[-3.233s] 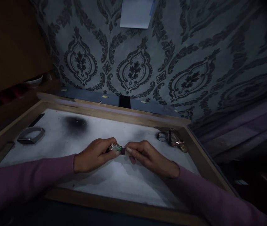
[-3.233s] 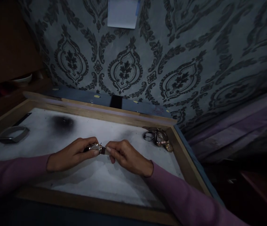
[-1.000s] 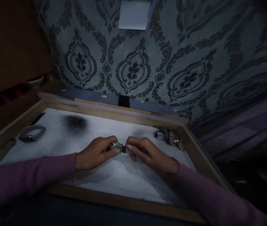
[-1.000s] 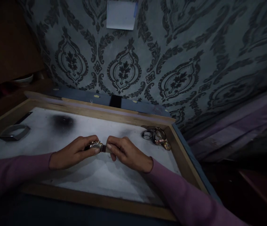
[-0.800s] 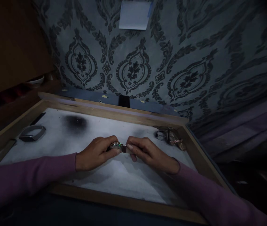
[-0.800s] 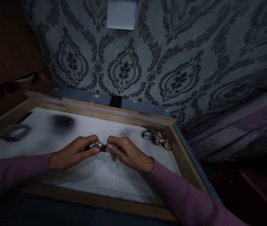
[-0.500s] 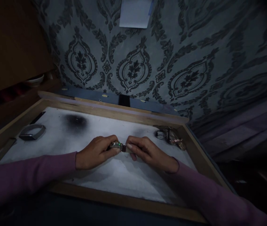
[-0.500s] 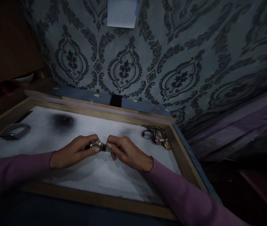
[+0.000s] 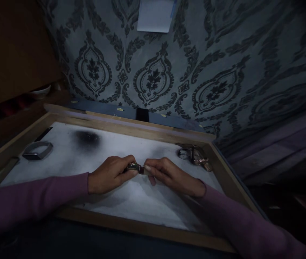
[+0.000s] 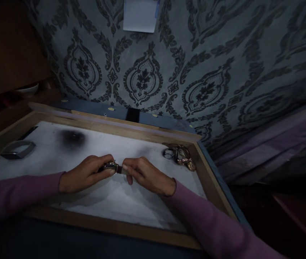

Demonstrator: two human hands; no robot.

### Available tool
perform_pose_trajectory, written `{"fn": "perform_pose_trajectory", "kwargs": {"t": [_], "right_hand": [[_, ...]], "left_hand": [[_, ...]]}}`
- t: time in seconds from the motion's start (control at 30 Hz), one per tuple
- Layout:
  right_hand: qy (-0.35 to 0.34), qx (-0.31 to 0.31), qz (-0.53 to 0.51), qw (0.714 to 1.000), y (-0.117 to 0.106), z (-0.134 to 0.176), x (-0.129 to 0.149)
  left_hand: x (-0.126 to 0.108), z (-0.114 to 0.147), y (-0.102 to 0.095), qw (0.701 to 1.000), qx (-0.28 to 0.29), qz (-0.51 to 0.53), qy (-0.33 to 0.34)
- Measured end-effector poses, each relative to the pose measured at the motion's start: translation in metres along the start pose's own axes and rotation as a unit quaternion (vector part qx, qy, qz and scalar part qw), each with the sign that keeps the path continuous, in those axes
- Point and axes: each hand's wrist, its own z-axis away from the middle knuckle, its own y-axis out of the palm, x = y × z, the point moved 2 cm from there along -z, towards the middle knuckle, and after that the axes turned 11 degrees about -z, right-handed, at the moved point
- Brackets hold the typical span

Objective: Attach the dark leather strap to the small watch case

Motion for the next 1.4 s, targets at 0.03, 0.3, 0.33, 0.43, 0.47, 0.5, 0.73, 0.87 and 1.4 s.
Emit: {"fn": "perform_pose_trajectory", "kwargs": {"t": [0.03, 0.3, 0.33, 0.43, 0.47, 0.5, 0.73, 0.87, 1.4], "right_hand": [[-0.001, 0.002, -0.003, 1.000, 0.001, 0.000, -0.001], [-0.059, -0.019, 0.061, 0.996, 0.008, -0.002, -0.014], [-0.066, -0.020, 0.090, 0.994, 0.009, -0.001, -0.016], [-0.081, -0.022, 0.151, 0.985, 0.011, 0.000, -0.021], [-0.085, -0.024, 0.157, 0.984, 0.011, 0.000, -0.022], [-0.088, -0.027, 0.158, 0.983, 0.011, 0.000, -0.022], [-0.048, -0.015, -0.026, 0.998, 0.010, -0.003, -0.020], [0.006, 0.009, -0.166, 0.986, 0.011, -0.004, -0.021], [-0.140, -0.064, 0.180, 0.972, 0.018, 0.004, -0.022]], "left_hand": [[0.000, 0.000, 0.001, 1.000, -0.002, -0.005, 0.006], [0.005, 0.002, 0.005, 0.999, 0.030, 0.042, -0.017], [0.006, 0.002, 0.006, 0.997, 0.040, 0.056, -0.025], [0.007, 0.001, 0.007, 0.994, 0.056, 0.081, -0.039], [0.008, 0.001, 0.007, 0.994, 0.057, 0.083, -0.042], [0.008, 0.000, 0.007, 0.994, 0.056, 0.082, -0.043], [0.006, 0.001, 0.004, 0.999, 0.035, 0.014, 0.004], [0.005, 0.003, 0.002, 0.999, 0.022, -0.031, 0.027], [0.008, -0.002, 0.002, 0.965, 0.128, 0.224, -0.045]]}}
